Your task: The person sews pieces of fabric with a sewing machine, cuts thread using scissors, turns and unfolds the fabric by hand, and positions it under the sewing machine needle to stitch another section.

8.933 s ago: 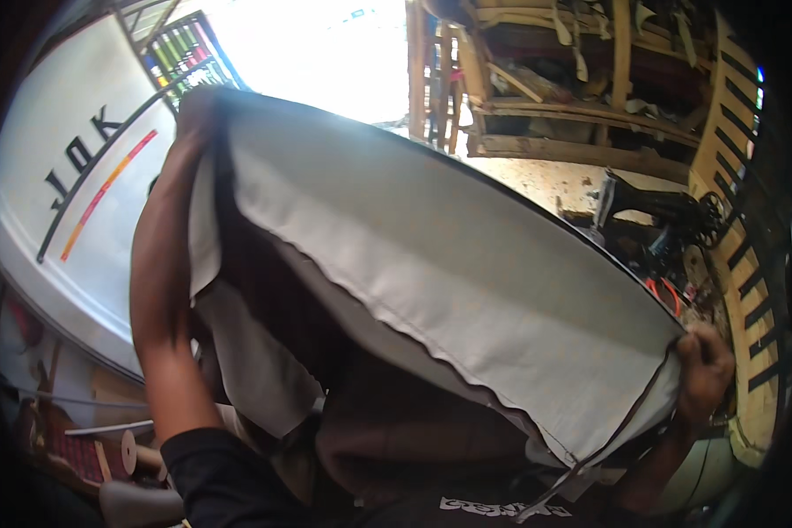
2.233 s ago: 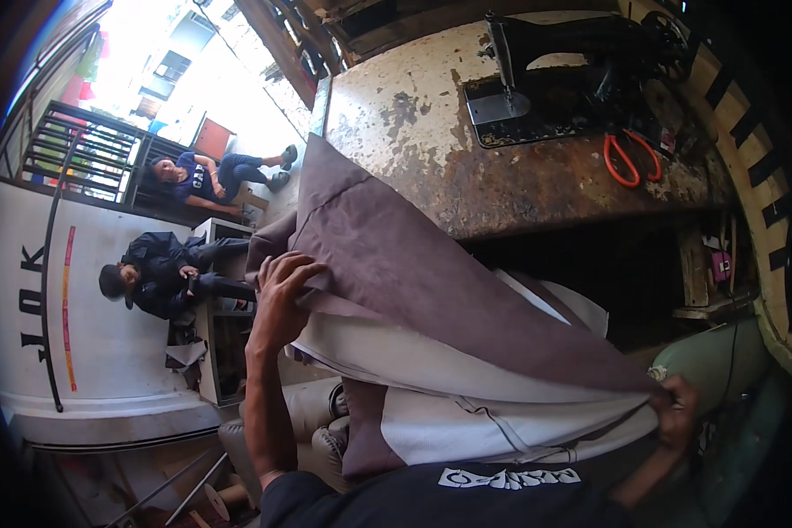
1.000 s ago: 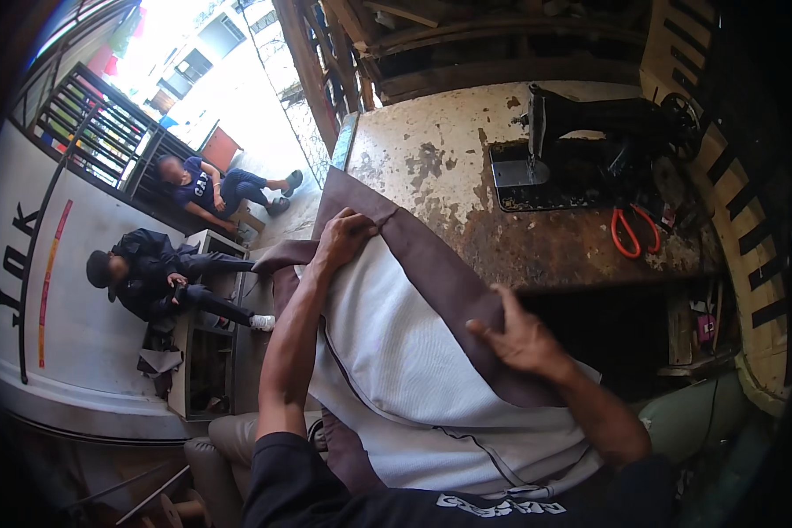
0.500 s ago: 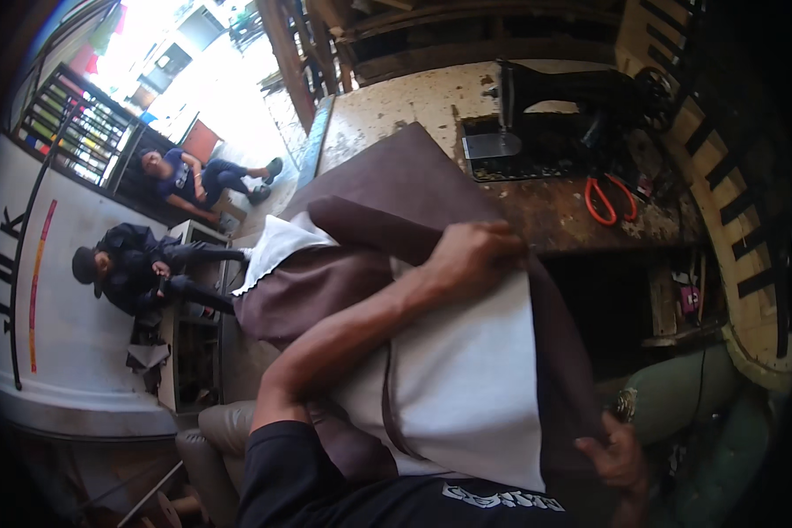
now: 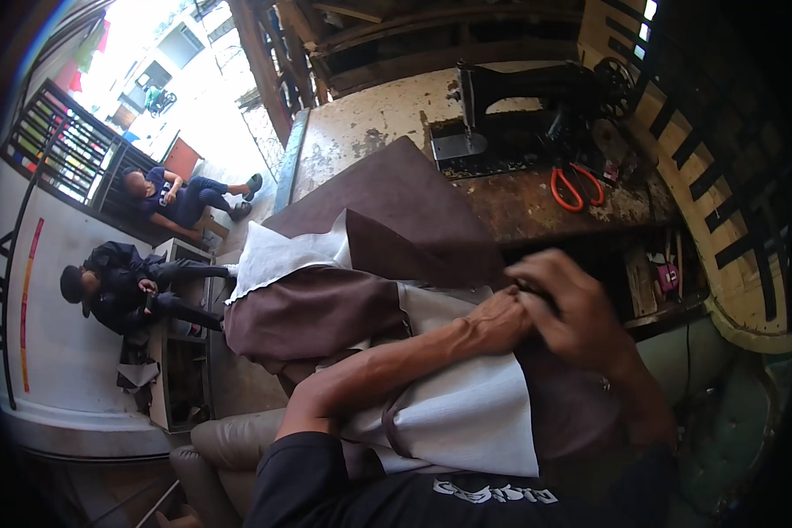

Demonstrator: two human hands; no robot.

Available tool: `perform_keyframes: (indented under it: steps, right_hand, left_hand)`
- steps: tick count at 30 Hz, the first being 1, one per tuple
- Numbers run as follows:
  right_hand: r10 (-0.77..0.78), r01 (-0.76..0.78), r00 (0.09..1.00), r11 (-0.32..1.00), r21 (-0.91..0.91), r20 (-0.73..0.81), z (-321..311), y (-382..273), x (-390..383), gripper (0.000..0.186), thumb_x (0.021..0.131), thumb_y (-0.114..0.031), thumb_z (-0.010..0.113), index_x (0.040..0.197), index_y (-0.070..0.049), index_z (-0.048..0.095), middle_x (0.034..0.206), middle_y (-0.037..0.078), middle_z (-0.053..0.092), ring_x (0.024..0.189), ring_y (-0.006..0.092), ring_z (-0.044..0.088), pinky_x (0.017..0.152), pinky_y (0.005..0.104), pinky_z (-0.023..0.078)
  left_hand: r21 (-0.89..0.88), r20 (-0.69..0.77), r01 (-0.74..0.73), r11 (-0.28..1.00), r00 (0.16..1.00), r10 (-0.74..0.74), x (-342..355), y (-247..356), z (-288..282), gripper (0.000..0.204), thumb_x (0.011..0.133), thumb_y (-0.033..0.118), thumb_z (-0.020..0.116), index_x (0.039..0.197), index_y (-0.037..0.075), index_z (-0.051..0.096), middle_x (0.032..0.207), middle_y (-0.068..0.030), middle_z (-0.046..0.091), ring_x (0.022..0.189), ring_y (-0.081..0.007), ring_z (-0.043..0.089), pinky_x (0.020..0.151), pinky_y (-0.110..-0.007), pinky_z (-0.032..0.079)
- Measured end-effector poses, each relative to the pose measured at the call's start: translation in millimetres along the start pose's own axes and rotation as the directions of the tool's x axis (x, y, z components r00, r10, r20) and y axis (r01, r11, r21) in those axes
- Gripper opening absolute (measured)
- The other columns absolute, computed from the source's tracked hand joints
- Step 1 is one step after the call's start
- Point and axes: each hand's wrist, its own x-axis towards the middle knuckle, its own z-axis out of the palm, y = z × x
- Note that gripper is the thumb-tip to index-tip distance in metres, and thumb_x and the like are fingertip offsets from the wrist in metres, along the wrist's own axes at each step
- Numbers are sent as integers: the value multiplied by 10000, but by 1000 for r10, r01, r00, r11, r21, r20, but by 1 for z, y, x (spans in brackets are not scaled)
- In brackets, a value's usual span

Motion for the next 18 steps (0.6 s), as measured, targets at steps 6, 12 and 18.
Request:
perform_keyframes:
  steps: [6, 12, 18]
  right_hand:
    - [-265, 362, 914, 875, -321, 308, 145, 62, 82, 571, 852, -19, 623, 1414, -77, 538, 1210, 190, 606, 1098, 373, 639, 869, 448, 599]
    - [111, -103, 965, 993, 49, -237, 162, 111, 188, 281, 942, -150, 634, 1171, 10, 608, 927, 330, 682, 904, 474, 692, 756, 519, 572]
    - [463, -469, 880, 883, -34, -108, 186, 168, 192, 375, 935, -354, 687, 1011, 13, 693, 949, 293, 701, 953, 463, 690, 844, 525, 538]
  left_hand:
    - [-144, 73, 149, 978, 987, -140, -5, 5, 51, 315, 1056, 96, 410, 1301, 57, 605, 1305, -159, 611, 1182, -199, 610, 1055, -340, 483]
    - [-223, -15, 47, 974, 999, -52, -15, 10, 8, 263, 887, 126, 608, 1108, 27, 710, 1090, -200, 699, 1057, -348, 663, 964, -458, 531]
    - [-346, -171, -19, 938, 984, -43, -55, -36, -124, 145, 884, 112, 733, 1024, 79, 744, 905, -102, 736, 866, -301, 712, 848, -401, 560]
